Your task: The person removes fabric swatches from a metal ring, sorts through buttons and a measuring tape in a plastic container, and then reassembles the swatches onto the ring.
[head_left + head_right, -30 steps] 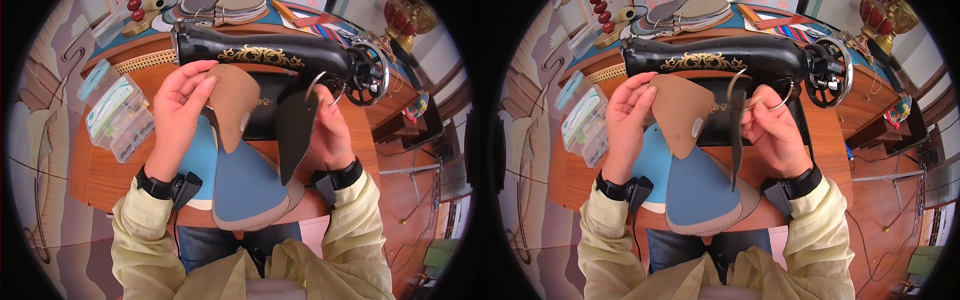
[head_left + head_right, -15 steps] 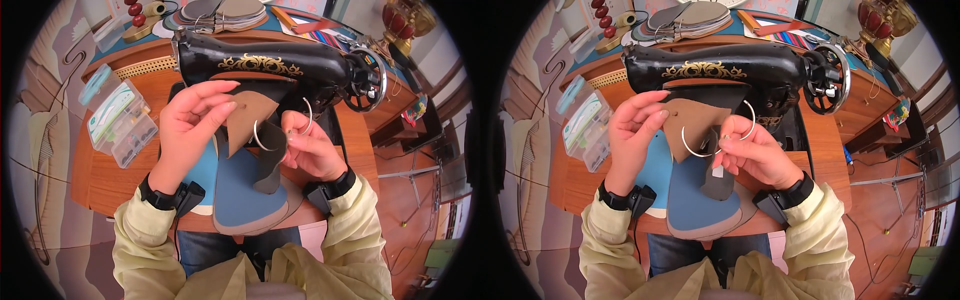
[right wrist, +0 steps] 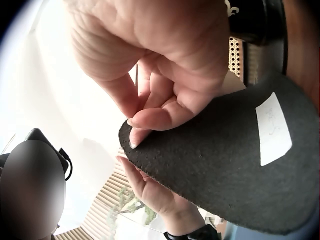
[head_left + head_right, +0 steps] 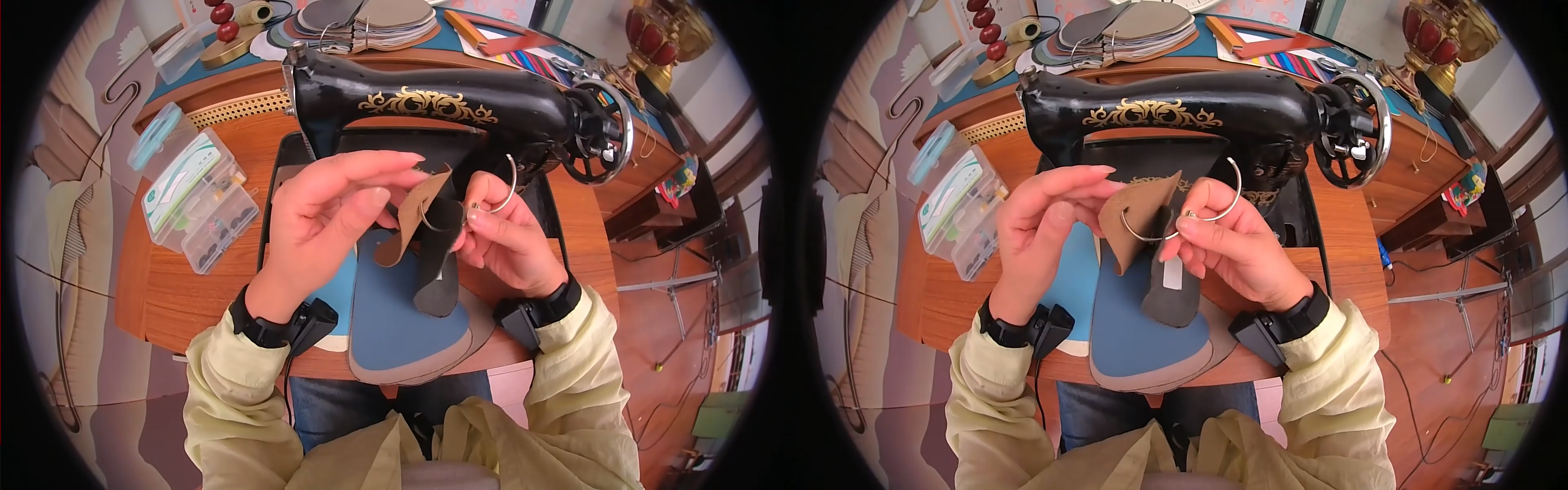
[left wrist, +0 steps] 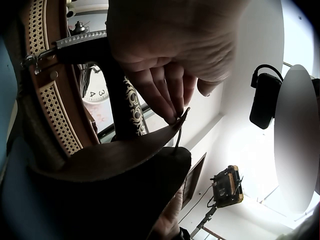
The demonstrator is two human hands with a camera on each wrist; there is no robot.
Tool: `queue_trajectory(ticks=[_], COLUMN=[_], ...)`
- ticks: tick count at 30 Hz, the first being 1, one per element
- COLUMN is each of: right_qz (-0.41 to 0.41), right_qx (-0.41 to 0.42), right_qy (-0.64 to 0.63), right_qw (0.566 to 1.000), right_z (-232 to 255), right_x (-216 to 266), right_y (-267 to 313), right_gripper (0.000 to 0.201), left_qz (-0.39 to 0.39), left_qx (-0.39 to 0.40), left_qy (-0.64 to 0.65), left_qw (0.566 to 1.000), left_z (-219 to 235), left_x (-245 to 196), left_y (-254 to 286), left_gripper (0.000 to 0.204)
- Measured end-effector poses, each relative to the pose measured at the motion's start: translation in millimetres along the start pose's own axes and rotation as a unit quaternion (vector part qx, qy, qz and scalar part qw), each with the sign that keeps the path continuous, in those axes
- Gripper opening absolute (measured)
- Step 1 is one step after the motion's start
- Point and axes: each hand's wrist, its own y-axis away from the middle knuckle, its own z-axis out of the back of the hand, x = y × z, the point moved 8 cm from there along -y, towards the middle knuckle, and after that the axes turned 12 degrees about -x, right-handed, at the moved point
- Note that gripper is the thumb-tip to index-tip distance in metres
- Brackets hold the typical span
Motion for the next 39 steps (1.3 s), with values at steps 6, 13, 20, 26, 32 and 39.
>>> queue_trajectory(ticks=[6, 13, 20, 26, 32, 39], right_qz=[0.069, 0.129, 0.135, 0.125, 0.119, 0.125], right_qx=[-0.042, 0.013, 0.005, -0.010, 0.005, -0.013], right_qy=[0.009, -0.099, -0.093, -0.111, -0.106, -0.115], right_qw=[0.997, 0.987, 0.987, 0.986, 0.987, 0.985], right_z=[7.4, 19.9, 18.5, 18.3, 19.1, 20.8], right_x=[10.3, 30.5, 28.7, 28.0, 28.6, 29.5], right_y=[-0.3, 0.8, -0.8, -1.7, -1.7, -1.4], right_gripper=[0.002, 0.008, 0.008, 0.007, 0.008, 0.007], left_qz=[0.078, 0.200, 0.157, 0.160, 0.195, 0.139], left_qx=[-0.011, 0.054, 0.169, 0.168, 0.143, 0.142], left_qy=[-0.022, -0.265, -0.413, -0.393, -0.370, -0.374], left_qw=[0.997, 0.942, 0.881, 0.890, 0.897, 0.906], left_z=[-8.6, 7.1, 9.4, 9.2, 9.8, 9.3], left_x=[6.4, 52.8, 70.2, 71.5, 72.1, 66.1], left_y=[2.1, 7.3, 23.8, 21.3, 16.9, 14.9], left_gripper=[0.033, 0.029, 0.038, 0.027, 0.013, 0.007])
